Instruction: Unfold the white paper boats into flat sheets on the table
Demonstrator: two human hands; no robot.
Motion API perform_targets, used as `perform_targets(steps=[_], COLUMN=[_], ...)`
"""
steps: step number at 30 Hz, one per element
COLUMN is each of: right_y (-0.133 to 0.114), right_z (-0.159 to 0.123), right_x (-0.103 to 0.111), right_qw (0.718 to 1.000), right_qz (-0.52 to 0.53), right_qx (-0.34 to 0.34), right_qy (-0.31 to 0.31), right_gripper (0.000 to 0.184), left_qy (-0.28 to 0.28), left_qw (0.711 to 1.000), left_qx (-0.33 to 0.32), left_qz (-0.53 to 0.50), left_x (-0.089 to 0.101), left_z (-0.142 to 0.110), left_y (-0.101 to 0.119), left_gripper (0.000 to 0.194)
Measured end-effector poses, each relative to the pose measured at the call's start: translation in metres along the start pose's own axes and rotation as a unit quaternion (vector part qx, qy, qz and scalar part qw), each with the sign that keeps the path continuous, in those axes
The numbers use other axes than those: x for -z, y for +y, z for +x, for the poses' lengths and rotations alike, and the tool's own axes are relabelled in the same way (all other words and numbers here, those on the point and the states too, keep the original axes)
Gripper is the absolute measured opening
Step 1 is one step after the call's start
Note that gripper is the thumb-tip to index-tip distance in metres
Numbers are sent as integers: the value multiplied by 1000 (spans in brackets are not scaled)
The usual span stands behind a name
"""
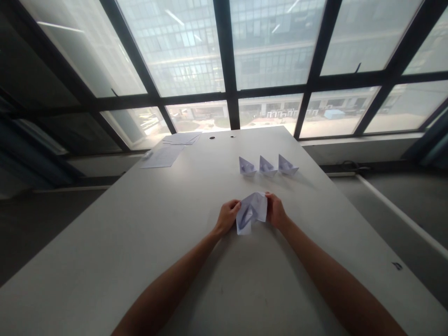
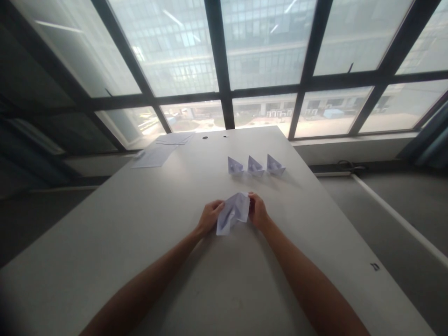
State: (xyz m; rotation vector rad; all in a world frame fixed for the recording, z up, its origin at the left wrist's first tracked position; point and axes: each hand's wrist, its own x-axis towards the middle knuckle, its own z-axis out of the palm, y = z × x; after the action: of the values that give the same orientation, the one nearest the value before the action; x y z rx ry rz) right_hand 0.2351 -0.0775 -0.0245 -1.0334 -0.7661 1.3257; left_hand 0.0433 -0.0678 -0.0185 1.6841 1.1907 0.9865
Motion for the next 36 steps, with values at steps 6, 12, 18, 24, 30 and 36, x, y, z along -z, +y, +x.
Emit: perform_targets(steps=[6,12,18,24,30,36], right_y=[9,16,19,10,7,11], right_z=[-4,-16,-9,-10,-11,-12], right_x=[-9,-22,-12,-7,-3,-5], right_qw=[983,954,986,977,980,980], right_qz=[-124,-244,-116,-166,-173,-181], right_qx=[111,161,57,93,98,74], right_qy=[73,62,104,97,-31,-44], right_gripper=[30,49,36,32,30,41], left_qy=[57,148,141,46,16,10], left_qw=[998,984,986,997,998,975], left_qx=[-8,-43,-50,-46,-56,-176], left_qz=[27,91,68,-49,-5,138], left_x=[-2,0,-2,1,13,20], left_z=[-1,-2,-4,3,10,8], left_y=[0,-1,-3,-4,7,15], left_gripper=[29,34,38,43,26,17])
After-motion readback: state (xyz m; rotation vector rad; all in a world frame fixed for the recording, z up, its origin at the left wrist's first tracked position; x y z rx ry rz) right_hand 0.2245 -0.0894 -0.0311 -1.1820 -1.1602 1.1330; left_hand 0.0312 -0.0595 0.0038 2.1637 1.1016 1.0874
